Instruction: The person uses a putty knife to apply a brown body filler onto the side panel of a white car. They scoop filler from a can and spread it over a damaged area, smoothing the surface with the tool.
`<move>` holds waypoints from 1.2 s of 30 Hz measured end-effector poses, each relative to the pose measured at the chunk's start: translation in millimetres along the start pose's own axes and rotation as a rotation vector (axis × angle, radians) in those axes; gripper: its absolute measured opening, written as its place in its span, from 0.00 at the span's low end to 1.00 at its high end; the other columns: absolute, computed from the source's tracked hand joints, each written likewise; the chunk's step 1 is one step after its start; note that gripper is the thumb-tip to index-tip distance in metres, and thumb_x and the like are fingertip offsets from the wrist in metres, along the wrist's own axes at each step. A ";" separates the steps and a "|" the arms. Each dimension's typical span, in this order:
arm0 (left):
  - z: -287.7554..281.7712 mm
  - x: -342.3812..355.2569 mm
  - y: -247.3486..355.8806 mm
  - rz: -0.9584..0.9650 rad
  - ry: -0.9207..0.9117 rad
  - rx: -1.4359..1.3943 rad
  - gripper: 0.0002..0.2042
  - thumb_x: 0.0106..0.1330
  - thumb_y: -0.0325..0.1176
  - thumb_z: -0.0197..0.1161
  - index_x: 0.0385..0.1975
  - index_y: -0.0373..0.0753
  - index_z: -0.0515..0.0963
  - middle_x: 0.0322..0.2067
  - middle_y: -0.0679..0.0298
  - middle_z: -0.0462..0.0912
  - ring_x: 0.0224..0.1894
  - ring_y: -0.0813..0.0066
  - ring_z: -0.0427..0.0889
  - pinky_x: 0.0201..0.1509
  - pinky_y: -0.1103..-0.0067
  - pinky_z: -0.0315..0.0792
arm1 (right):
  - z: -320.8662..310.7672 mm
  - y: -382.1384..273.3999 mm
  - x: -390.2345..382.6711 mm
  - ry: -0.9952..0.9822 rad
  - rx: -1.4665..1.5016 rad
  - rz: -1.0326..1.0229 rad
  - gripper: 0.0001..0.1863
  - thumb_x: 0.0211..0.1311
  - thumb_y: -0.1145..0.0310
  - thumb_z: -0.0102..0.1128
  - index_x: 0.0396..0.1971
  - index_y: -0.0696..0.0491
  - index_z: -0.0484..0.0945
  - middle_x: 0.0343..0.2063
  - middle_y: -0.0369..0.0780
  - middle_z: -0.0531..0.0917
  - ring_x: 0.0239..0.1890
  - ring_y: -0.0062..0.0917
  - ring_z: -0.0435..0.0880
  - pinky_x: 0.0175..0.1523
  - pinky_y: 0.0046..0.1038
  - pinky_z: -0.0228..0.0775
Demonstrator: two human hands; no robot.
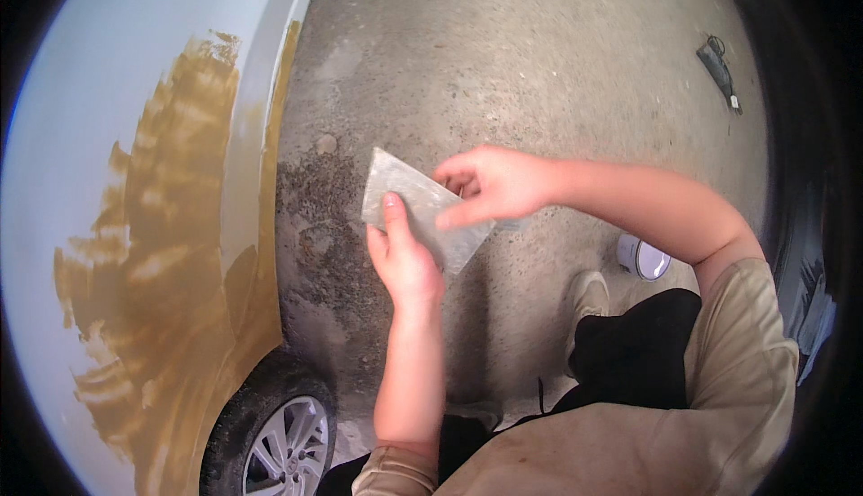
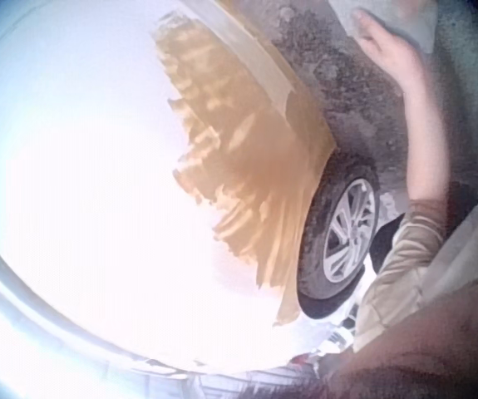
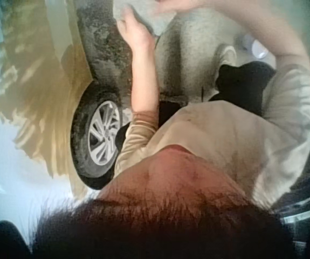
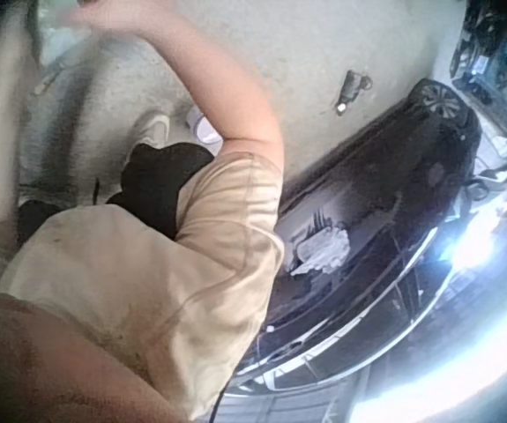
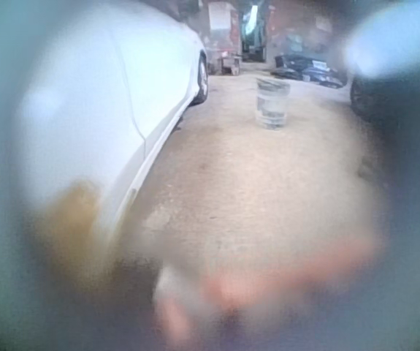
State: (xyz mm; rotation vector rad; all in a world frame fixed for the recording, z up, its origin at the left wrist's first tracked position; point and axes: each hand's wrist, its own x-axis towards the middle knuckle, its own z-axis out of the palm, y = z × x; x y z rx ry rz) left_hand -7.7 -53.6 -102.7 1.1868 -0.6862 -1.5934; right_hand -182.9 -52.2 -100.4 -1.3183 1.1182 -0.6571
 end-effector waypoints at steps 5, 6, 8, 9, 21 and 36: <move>-7.9 8.9 -4.0 0.077 -0.179 0.356 0.17 0.73 0.40 0.51 0.50 0.31 0.72 0.43 0.59 0.79 0.44 0.75 0.76 0.50 0.77 0.69 | -0.6 -9.4 3.6 0.080 -0.015 0.127 0.19 0.60 0.53 0.63 0.31 0.56 0.82 0.21 0.40 0.82 0.24 0.22 0.79 0.32 0.25 0.72; -10.9 10.7 -1.0 0.043 -0.244 0.416 0.17 0.73 0.39 0.51 0.49 0.30 0.73 0.42 0.60 0.80 0.43 0.76 0.76 0.50 0.78 0.70 | -5.6 -10.6 7.8 0.104 0.057 0.276 0.20 0.60 0.52 0.64 0.32 0.57 0.82 0.22 0.40 0.82 0.24 0.22 0.79 0.32 0.24 0.72; -13.0 16.3 2.7 0.019 -0.253 0.483 0.17 0.72 0.39 0.52 0.49 0.31 0.73 0.41 0.61 0.80 0.42 0.78 0.75 0.49 0.79 0.69 | -17.7 -12.1 17.5 0.355 0.281 0.157 0.22 0.60 0.51 0.64 0.35 0.58 0.80 0.25 0.40 0.82 0.26 0.22 0.79 0.33 0.24 0.73; -13.5 15.8 1.9 -0.025 -0.219 0.367 0.17 0.73 0.40 0.52 0.49 0.31 0.73 0.43 0.61 0.80 0.44 0.77 0.75 0.50 0.79 0.69 | -19.4 -11.4 19.4 0.508 0.361 0.159 0.23 0.59 0.50 0.64 0.36 0.59 0.79 0.26 0.40 0.82 0.26 0.22 0.79 0.33 0.24 0.73; -102.3 31.5 -130.0 -0.015 -0.281 1.521 0.24 0.61 0.49 0.62 0.50 0.38 0.70 0.47 0.49 0.77 0.48 0.55 0.77 0.53 0.66 0.71 | -41.4 72.6 12.7 0.575 0.325 0.434 0.15 0.62 0.57 0.57 0.40 0.53 0.78 0.32 0.35 0.77 0.27 0.18 0.71 0.35 0.24 0.66; -56.6 37.2 -63.3 -0.494 -0.397 0.622 0.11 0.63 0.31 0.54 0.40 0.31 0.72 0.26 0.59 0.79 0.24 0.75 0.79 0.26 0.77 0.73 | 7.6 45.4 -8.2 0.206 -0.874 -0.171 0.20 0.59 0.67 0.51 0.50 0.59 0.72 0.42 0.47 0.80 0.44 0.42 0.81 0.47 0.39 0.76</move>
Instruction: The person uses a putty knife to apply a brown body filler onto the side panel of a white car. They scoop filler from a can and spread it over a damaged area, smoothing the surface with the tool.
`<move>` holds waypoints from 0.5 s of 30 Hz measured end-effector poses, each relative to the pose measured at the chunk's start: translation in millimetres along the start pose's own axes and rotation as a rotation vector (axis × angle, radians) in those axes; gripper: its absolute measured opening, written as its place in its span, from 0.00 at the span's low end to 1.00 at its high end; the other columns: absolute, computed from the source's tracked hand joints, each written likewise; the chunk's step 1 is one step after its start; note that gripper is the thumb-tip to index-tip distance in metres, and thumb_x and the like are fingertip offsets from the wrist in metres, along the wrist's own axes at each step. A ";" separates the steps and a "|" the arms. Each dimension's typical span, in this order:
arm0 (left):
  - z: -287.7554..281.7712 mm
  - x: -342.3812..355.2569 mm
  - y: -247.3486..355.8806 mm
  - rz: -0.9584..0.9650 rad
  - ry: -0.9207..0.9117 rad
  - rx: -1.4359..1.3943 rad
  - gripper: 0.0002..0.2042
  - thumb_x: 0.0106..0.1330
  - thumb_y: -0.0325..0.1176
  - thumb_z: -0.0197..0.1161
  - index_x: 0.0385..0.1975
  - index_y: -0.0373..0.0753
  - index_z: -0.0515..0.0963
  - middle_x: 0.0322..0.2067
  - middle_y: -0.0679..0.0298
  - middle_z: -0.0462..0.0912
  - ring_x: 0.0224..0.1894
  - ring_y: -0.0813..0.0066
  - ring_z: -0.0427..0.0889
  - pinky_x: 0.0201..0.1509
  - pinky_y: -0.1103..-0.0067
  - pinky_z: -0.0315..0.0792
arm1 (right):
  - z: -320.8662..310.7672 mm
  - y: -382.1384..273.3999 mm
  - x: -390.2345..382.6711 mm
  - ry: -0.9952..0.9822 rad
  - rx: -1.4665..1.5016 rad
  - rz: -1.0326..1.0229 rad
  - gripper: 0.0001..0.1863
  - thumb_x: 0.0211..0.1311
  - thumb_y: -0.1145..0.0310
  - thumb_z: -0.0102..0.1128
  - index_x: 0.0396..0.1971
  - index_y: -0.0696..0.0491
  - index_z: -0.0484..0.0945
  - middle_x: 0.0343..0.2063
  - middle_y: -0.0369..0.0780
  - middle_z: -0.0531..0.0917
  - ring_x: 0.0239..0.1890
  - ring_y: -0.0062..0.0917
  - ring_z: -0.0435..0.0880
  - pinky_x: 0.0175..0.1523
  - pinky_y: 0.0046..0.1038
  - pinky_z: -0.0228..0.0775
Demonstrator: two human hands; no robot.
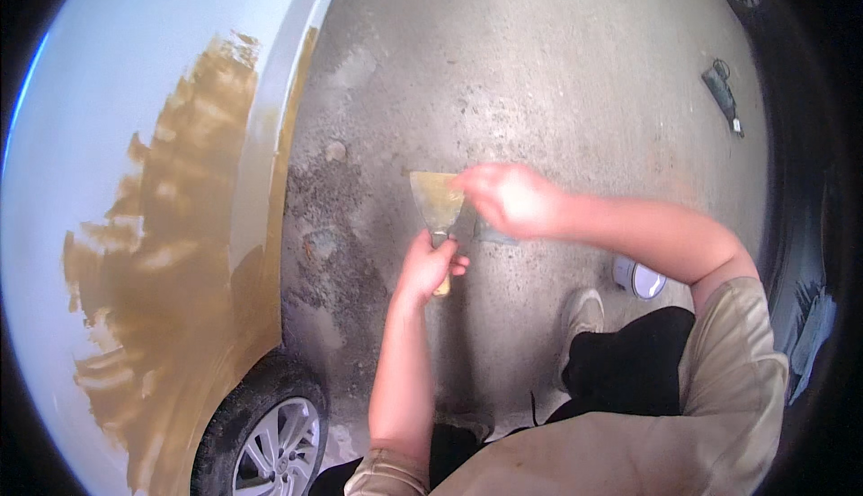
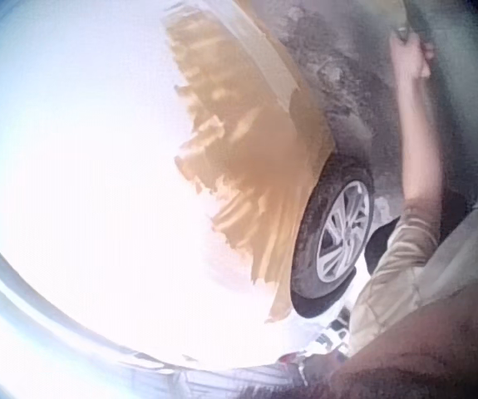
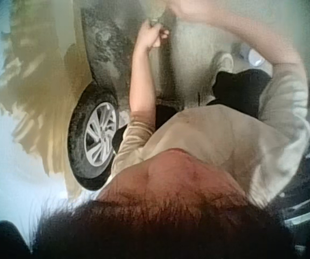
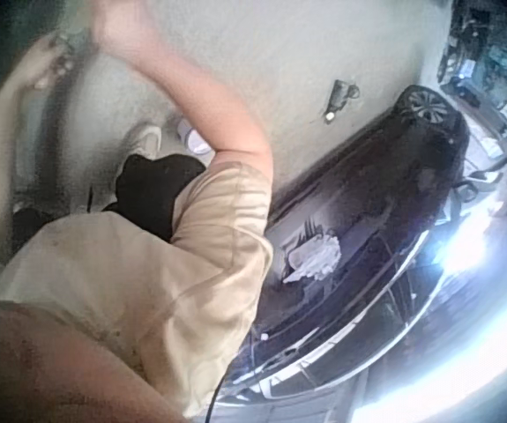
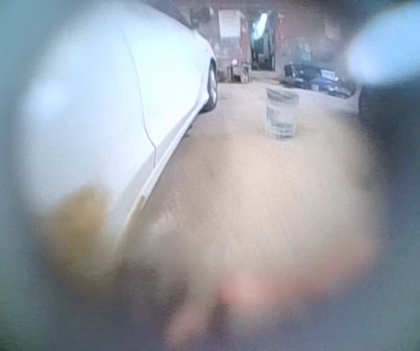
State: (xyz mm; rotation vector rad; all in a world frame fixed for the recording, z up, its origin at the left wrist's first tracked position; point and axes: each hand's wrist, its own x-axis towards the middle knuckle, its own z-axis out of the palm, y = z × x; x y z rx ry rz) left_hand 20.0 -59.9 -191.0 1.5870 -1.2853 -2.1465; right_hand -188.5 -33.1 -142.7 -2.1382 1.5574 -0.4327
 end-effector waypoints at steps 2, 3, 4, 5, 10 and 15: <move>6.7 -11.0 19.7 0.050 -0.005 -0.025 0.08 0.65 0.29 0.52 0.38 0.29 0.71 0.26 0.58 0.79 0.20 0.77 0.77 0.22 0.77 0.71 | -7.6 -17.3 0.2 0.032 -0.139 -0.256 0.18 0.56 0.69 0.54 0.48 0.58 0.73 0.39 0.46 0.80 0.42 0.38 0.82 0.43 0.37 0.78; 6.7 -15.1 27.9 -0.004 -0.053 0.152 0.06 0.67 0.30 0.53 0.36 0.34 0.69 0.23 0.62 0.77 0.17 0.80 0.74 0.19 0.80 0.68 | -13.1 -18.3 5.1 -0.022 -0.242 -0.190 0.18 0.56 0.69 0.54 0.47 0.57 0.74 0.38 0.46 0.80 0.42 0.37 0.82 0.42 0.36 0.78; 10.2 -19.0 32.6 0.014 -0.096 0.088 0.07 0.67 0.31 0.54 0.37 0.34 0.70 0.22 0.64 0.77 0.17 0.80 0.74 0.19 0.81 0.67 | -17.9 -16.3 11.0 -0.020 -0.328 -0.184 0.18 0.55 0.69 0.54 0.47 0.57 0.74 0.37 0.45 0.80 0.41 0.36 0.82 0.40 0.36 0.79; 12.3 -23.1 34.4 0.035 -0.104 0.038 0.07 0.67 0.32 0.55 0.37 0.35 0.71 0.21 0.66 0.76 0.17 0.80 0.73 0.19 0.81 0.66 | -22.2 -12.4 17.1 -0.038 -0.369 -0.254 0.18 0.54 0.69 0.55 0.46 0.56 0.75 0.36 0.45 0.80 0.40 0.35 0.83 0.38 0.35 0.79; 12.2 -27.4 25.3 0.094 -0.042 0.046 0.11 0.68 0.36 0.56 0.41 0.34 0.73 0.20 0.65 0.76 0.18 0.76 0.74 0.23 0.79 0.69 | -34.2 -0.5 28.9 0.096 -0.471 0.074 0.13 0.54 0.70 0.52 0.41 0.53 0.74 0.32 0.43 0.79 0.36 0.35 0.82 0.35 0.34 0.78; 13.0 -14.0 13.7 0.332 0.281 0.719 0.19 0.66 0.34 0.52 0.53 0.31 0.69 0.33 0.43 0.81 0.37 0.43 0.80 0.42 0.59 0.73 | -29.7 -18.7 32.1 -0.076 -0.424 -0.040 0.14 0.54 0.69 0.53 0.41 0.55 0.74 0.33 0.41 0.78 0.36 0.35 0.81 0.36 0.35 0.78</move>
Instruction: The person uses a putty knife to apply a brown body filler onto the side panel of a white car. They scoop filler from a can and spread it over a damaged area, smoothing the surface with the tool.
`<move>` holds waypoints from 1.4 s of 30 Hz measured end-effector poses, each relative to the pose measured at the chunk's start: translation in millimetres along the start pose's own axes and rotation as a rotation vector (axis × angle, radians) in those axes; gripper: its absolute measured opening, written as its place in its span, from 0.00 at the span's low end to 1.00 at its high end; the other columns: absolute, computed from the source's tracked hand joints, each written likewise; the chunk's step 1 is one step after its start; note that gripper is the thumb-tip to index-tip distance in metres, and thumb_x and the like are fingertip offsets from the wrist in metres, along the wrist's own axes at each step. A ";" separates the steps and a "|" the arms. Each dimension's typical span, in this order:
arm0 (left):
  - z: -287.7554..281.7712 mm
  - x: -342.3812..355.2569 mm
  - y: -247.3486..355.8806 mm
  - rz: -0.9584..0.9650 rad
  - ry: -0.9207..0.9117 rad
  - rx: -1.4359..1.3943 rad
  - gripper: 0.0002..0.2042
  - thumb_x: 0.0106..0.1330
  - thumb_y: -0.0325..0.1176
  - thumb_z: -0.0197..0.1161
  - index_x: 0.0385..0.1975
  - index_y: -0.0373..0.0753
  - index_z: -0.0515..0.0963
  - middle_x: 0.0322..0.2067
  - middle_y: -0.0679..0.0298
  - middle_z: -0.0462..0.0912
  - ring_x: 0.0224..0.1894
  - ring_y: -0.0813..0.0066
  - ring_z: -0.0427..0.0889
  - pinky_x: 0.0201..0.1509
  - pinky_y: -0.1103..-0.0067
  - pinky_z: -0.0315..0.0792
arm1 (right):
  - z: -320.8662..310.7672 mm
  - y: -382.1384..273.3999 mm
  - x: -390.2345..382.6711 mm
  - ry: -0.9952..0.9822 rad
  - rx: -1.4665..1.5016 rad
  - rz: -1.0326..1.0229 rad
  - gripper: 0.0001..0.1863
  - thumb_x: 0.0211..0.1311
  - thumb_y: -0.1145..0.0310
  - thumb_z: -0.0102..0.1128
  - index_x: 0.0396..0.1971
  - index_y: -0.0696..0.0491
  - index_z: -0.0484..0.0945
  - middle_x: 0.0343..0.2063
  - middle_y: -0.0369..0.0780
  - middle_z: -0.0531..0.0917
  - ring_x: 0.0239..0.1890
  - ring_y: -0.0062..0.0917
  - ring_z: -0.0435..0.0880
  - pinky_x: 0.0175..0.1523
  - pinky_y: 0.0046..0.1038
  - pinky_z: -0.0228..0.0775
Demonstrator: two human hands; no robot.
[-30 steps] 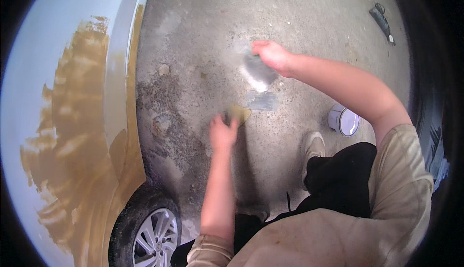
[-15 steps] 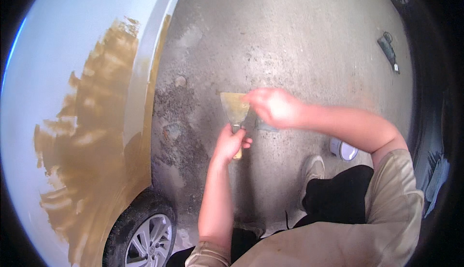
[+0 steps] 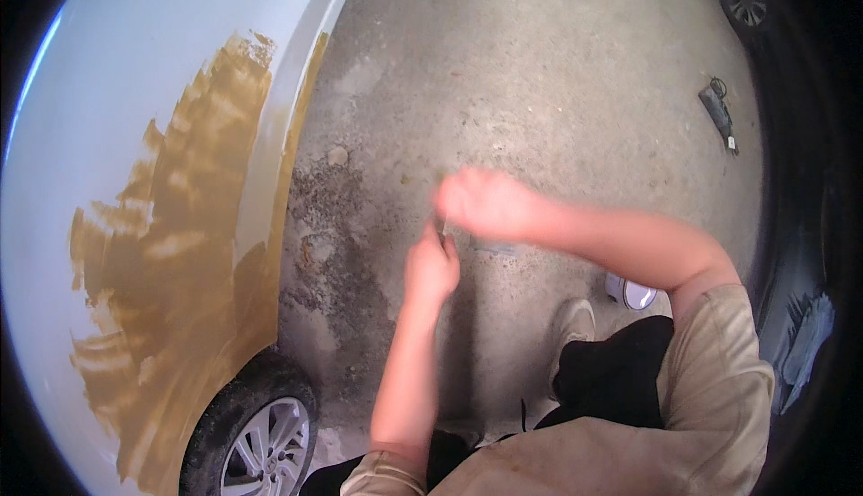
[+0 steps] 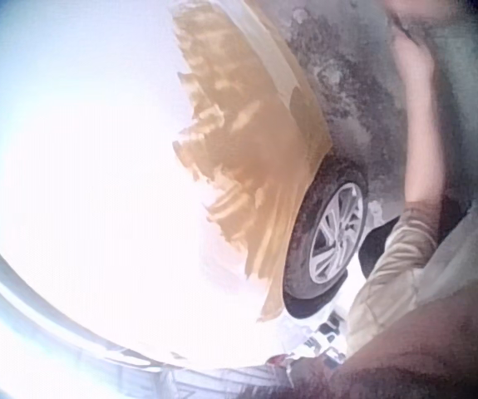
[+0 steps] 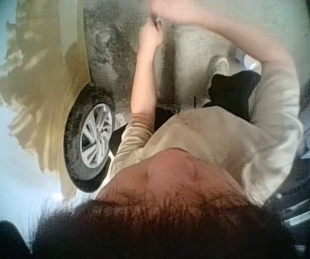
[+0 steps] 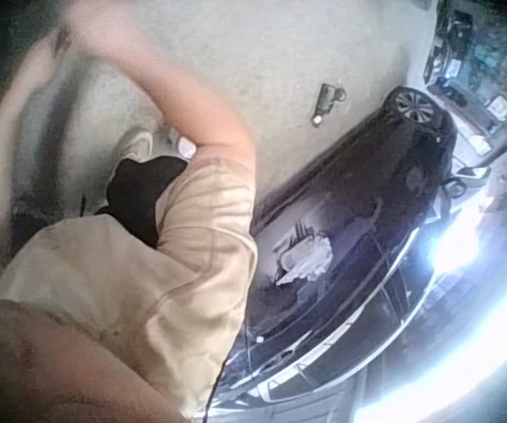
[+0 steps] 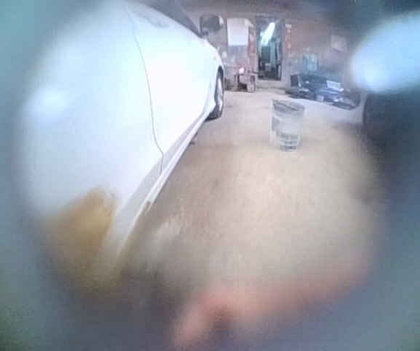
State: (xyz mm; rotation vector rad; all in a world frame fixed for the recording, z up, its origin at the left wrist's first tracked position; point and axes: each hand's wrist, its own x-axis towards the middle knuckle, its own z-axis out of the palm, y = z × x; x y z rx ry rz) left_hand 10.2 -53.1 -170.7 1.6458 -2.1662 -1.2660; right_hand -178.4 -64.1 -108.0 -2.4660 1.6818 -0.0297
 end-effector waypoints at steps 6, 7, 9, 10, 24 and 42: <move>8.4 -11.0 -2.3 -0.069 0.040 0.171 0.21 0.65 0.33 0.51 0.58 0.36 0.67 0.32 0.42 0.81 0.38 0.42 0.80 0.44 0.58 0.73 | 23.0 20.5 -7.3 0.371 0.044 -0.208 0.09 0.49 0.74 0.52 0.33 0.57 0.76 0.29 0.44 0.79 0.32 0.40 0.82 0.33 0.37 0.77; 9.2 -10.5 -3.4 -0.018 0.053 0.139 0.19 0.65 0.34 0.51 0.56 0.35 0.68 0.31 0.43 0.81 0.36 0.42 0.80 0.43 0.58 0.73 | 28.4 21.5 -10.3 0.203 0.007 0.000 0.11 0.50 0.73 0.52 0.35 0.57 0.75 0.31 0.44 0.79 0.35 0.39 0.81 0.34 0.37 0.77; 7.5 -2.3 -5.3 0.026 0.019 0.016 0.16 0.66 0.35 0.52 0.50 0.34 0.69 0.28 0.46 0.80 0.30 0.46 0.79 0.38 0.60 0.73 | 33.1 24.7 -12.6 -0.205 -0.061 0.246 0.15 0.51 0.73 0.52 0.41 0.56 0.74 0.36 0.43 0.79 0.40 0.38 0.80 0.38 0.36 0.77; 4.3 2.3 -6.8 0.004 -0.036 -0.072 0.13 0.67 0.36 0.52 0.45 0.34 0.70 0.26 0.48 0.79 0.27 0.50 0.79 0.34 0.62 0.73 | 31.1 26.6 -17.5 -0.207 -0.012 0.504 0.16 0.51 0.75 0.51 0.42 0.55 0.76 0.34 0.43 0.79 0.39 0.36 0.81 0.39 0.34 0.76; -11.0 -3.2 -4.3 -0.279 -0.431 -1.157 0.09 0.71 0.35 0.52 0.37 0.36 0.66 0.24 0.61 0.77 0.15 0.81 0.67 0.15 0.83 0.61 | 27.6 23.1 -36.2 0.172 0.016 0.106 0.13 0.53 0.71 0.52 0.40 0.54 0.76 0.33 0.43 0.79 0.35 0.35 0.82 0.35 0.37 0.78; 19.1 14.4 -14.2 0.310 0.113 0.433 0.30 0.64 0.33 0.55 0.66 0.32 0.55 0.42 0.51 0.76 0.44 0.54 0.78 0.47 0.63 0.73 | 49.6 27.5 -39.3 -0.103 -0.121 -0.004 0.08 0.52 0.73 0.52 0.33 0.56 0.74 0.31 0.43 0.76 0.33 0.31 0.80 0.29 0.31 0.77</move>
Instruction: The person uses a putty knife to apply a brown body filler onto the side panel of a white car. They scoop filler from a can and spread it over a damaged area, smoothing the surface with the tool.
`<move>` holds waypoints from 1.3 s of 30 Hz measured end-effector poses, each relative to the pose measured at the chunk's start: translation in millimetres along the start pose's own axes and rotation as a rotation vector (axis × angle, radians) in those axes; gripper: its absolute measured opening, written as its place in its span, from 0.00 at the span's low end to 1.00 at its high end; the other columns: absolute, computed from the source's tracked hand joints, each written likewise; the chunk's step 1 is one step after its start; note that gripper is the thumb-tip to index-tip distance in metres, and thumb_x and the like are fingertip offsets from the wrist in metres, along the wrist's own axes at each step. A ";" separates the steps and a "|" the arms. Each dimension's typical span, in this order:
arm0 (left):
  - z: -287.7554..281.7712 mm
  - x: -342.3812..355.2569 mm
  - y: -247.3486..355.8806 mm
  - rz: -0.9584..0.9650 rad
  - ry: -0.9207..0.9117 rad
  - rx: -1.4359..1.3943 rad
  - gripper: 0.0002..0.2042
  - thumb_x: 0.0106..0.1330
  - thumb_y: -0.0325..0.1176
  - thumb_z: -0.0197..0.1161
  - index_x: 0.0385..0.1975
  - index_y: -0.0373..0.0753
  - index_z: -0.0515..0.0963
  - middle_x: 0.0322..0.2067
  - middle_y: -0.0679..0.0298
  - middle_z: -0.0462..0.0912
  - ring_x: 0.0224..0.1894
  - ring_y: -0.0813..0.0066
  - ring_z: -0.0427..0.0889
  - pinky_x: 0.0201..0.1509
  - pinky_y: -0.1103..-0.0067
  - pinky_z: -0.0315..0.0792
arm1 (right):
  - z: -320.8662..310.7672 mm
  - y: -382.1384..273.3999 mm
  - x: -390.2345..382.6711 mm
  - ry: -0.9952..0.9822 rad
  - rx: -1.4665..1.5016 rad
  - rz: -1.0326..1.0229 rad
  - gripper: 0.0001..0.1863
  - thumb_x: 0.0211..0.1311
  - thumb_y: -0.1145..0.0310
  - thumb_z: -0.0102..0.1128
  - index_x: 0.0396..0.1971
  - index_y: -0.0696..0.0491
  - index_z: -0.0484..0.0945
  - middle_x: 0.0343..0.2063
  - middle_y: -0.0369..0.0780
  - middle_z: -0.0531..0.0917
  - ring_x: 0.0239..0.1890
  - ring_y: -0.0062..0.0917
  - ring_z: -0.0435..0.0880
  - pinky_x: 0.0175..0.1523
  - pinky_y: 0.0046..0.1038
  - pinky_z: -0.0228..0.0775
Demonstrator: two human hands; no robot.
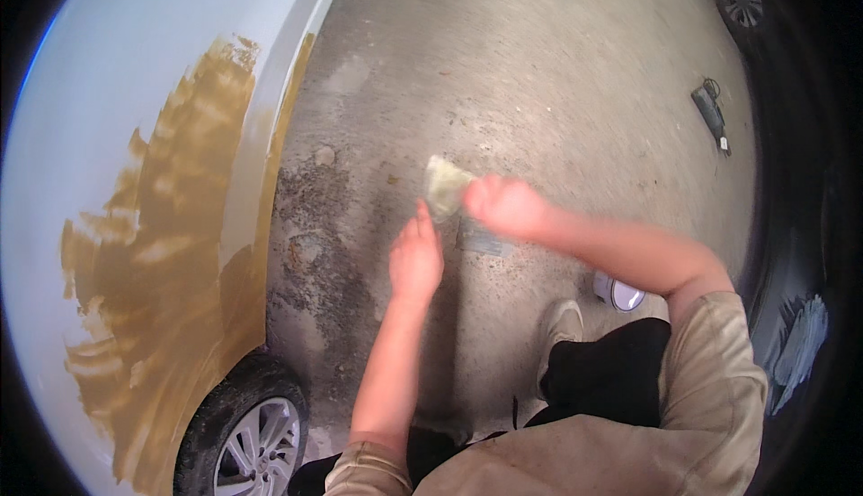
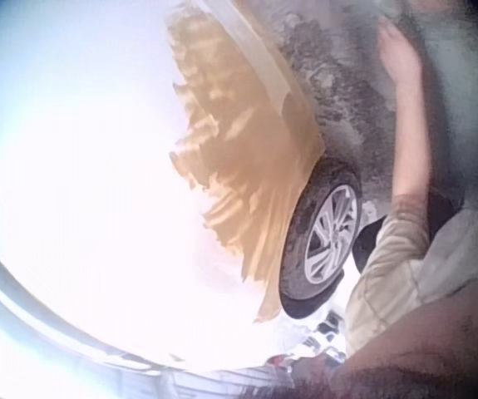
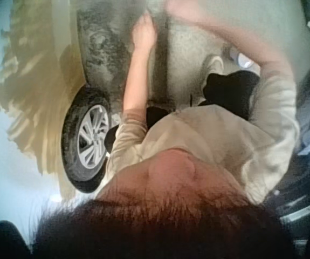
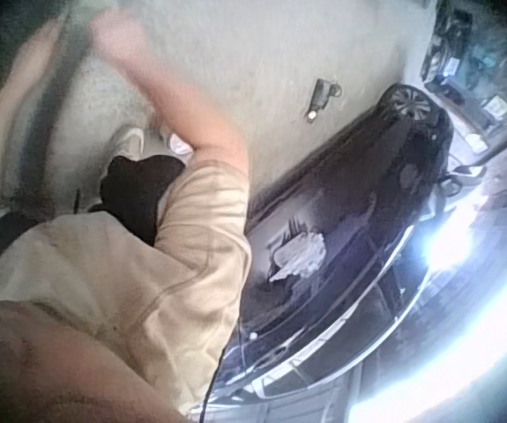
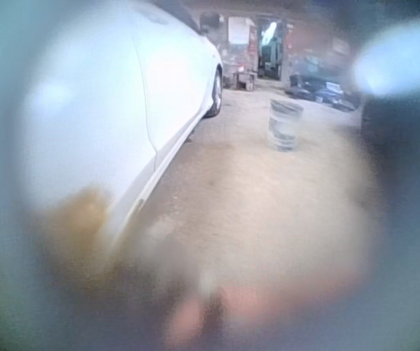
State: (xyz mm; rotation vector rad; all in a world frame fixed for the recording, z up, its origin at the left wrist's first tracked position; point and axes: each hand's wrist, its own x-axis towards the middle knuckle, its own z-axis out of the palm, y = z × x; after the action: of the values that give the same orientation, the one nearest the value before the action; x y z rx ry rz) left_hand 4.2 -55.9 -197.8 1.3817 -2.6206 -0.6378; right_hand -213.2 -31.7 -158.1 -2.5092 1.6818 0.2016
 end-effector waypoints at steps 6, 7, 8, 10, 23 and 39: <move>-14.5 -7.1 11.2 -0.041 -0.061 0.014 0.31 0.64 0.33 0.57 0.66 0.33 0.54 0.44 0.51 0.76 0.43 0.52 0.79 0.46 0.63 0.74 | 3.9 28.1 -5.9 0.526 0.105 0.027 0.08 0.50 0.73 0.55 0.31 0.57 0.74 0.26 0.43 0.77 0.30 0.33 0.81 0.30 0.33 0.78; -14.1 -6.0 13.6 -0.028 -0.065 0.022 0.31 0.65 0.33 0.56 0.66 0.33 0.54 0.44 0.51 0.76 0.42 0.53 0.79 0.45 0.63 0.75 | 8.2 23.2 -6.6 0.393 0.057 0.011 0.09 0.50 0.73 0.55 0.32 0.58 0.74 0.27 0.44 0.77 0.30 0.33 0.82 0.31 0.33 0.78; -13.1 -2.8 15.5 -0.009 -0.040 0.030 0.31 0.65 0.34 0.55 0.66 0.33 0.54 0.44 0.51 0.76 0.42 0.53 0.79 0.45 0.63 0.75 | 11.6 21.0 -2.4 0.285 -0.004 -0.065 0.09 0.50 0.73 0.54 0.33 0.58 0.74 0.28 0.44 0.77 0.31 0.34 0.82 0.31 0.34 0.78; -11.5 -0.3 18.3 -0.050 -0.062 0.006 0.31 0.65 0.34 0.56 0.66 0.34 0.54 0.44 0.51 0.76 0.41 0.53 0.80 0.44 0.63 0.75 | 11.4 27.9 4.6 -0.018 0.026 0.182 0.12 0.50 0.74 0.54 0.37 0.58 0.73 0.32 0.47 0.77 0.33 0.36 0.82 0.31 0.37 0.78; -0.3 -1.1 21.6 -0.628 -0.102 -1.786 0.18 0.64 0.40 0.64 0.46 0.38 0.68 0.28 0.69 0.71 0.24 0.82 0.66 0.29 0.82 0.65 | -5.7 17.2 -1.8 0.397 1.365 0.530 0.10 0.62 0.68 0.59 0.41 0.56 0.78 0.28 0.38 0.82 0.29 0.21 0.80 0.36 0.27 0.74; -21.9 -7.3 18.5 -0.482 -0.071 -1.650 0.15 0.58 0.37 0.69 0.38 0.35 0.74 0.28 0.63 0.80 0.20 0.81 0.74 0.19 0.84 0.64 | -39.4 61.6 -166.9 0.255 0.356 0.658 0.42 0.50 0.54 0.70 0.62 0.53 0.61 0.57 0.52 0.69 0.59 0.40 0.71 0.59 0.39 0.68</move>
State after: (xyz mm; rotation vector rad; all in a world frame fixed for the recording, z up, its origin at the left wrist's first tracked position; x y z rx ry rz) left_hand 0.6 -47.6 -169.7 1.1526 -0.8401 -2.1039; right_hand -331.1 90.3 -91.7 -1.7216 2.3437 -0.3519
